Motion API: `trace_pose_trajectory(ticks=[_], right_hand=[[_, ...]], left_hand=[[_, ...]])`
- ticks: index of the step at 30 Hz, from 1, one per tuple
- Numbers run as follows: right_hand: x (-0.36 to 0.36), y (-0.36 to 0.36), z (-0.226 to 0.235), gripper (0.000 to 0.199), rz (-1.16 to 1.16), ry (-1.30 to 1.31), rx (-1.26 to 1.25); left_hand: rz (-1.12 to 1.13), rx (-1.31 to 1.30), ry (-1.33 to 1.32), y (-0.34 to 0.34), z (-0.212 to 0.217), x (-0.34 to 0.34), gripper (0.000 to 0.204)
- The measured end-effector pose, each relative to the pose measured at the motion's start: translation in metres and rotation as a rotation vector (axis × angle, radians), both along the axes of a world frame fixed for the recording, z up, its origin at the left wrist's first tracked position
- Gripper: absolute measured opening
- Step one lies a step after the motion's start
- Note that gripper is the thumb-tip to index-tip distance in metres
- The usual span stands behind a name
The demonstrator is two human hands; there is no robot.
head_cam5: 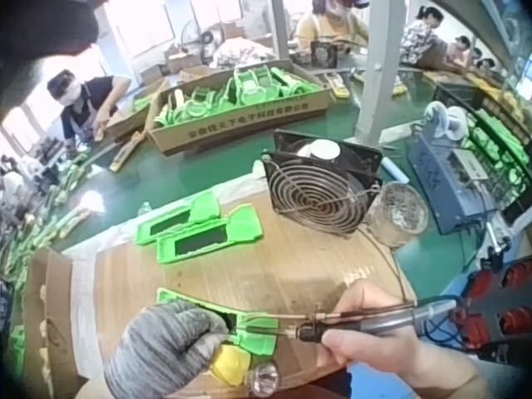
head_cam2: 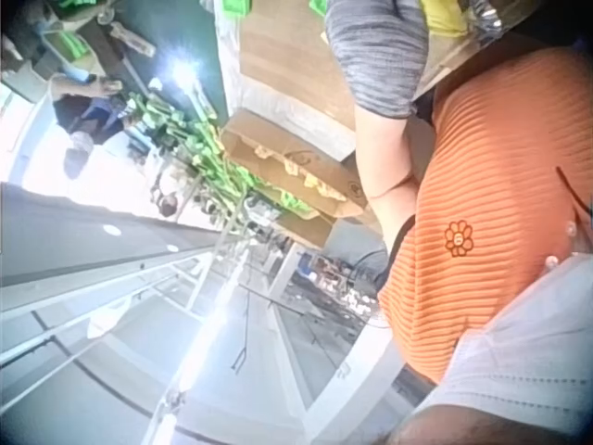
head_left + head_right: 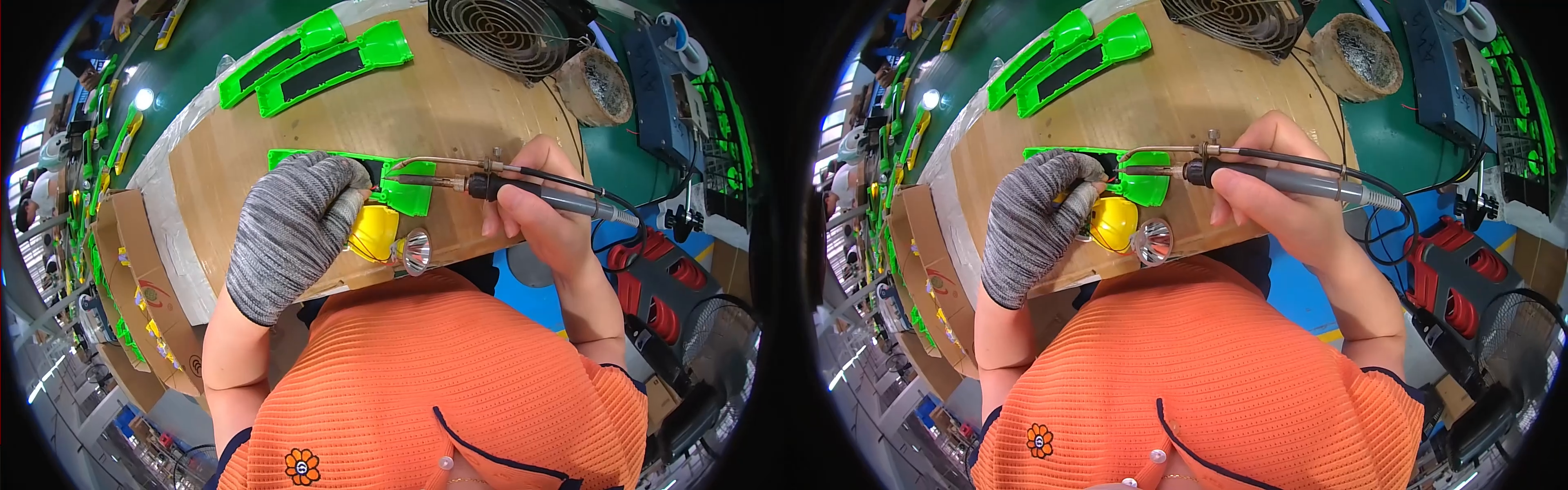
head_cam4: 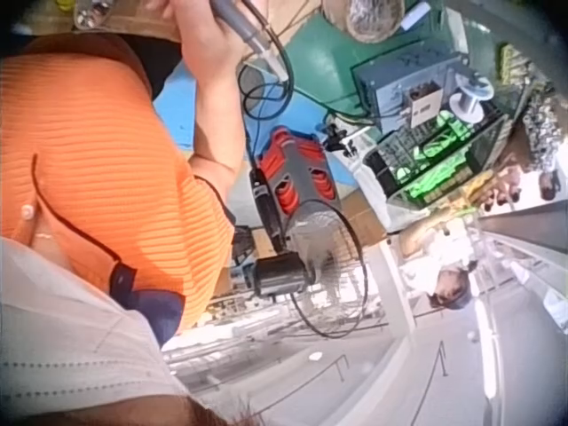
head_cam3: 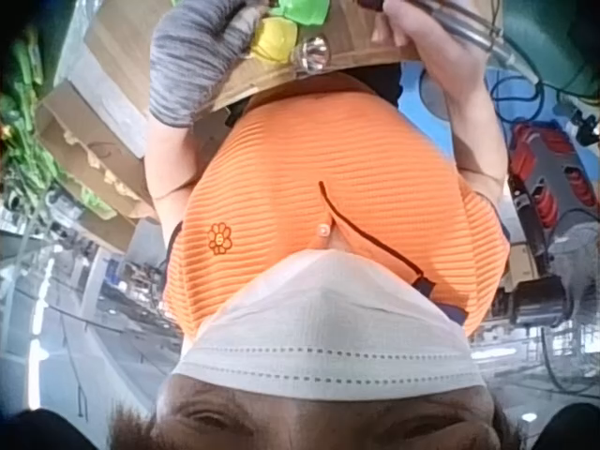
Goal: Soldering electrical components into flashlight bodies on a factory assembly line.
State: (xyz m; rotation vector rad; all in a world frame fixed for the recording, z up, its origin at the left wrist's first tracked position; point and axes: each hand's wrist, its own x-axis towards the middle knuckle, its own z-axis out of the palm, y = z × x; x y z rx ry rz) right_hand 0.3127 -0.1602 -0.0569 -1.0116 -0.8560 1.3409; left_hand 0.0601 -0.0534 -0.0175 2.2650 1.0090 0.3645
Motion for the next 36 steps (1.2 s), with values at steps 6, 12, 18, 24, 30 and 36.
trace_pose_trajectory(ticks=[6,12,18,24,30,36], right_hand=[[-0.002,0.001,0.005,0.015,0.014,-0.046,-0.039],[-0.004,0.004,0.009,0.016,0.031,-0.082,-0.089],[-0.003,0.007,0.01,0.013,0.048,-0.094,-0.104],[-0.003,0.01,0.012,0.015,0.067,-0.08,-0.133],[-0.003,0.012,0.016,0.016,0.084,-0.089,-0.162],[-0.006,0.013,0.018,0.016,0.082,-0.1,-0.184]], left_hand=[[-0.08,0.162,0.304,0.0,0.01,0.016,0.01],[-0.081,0.208,0.359,0.002,0.007,0.018,0.009],[-0.082,0.215,0.319,0.003,0.002,0.016,0.011],[-0.069,0.205,0.399,0.003,0.003,0.02,0.011],[-0.077,0.214,0.429,0.002,0.005,0.022,0.011],[-0.086,0.229,0.388,0.003,0.003,0.02,0.01]])
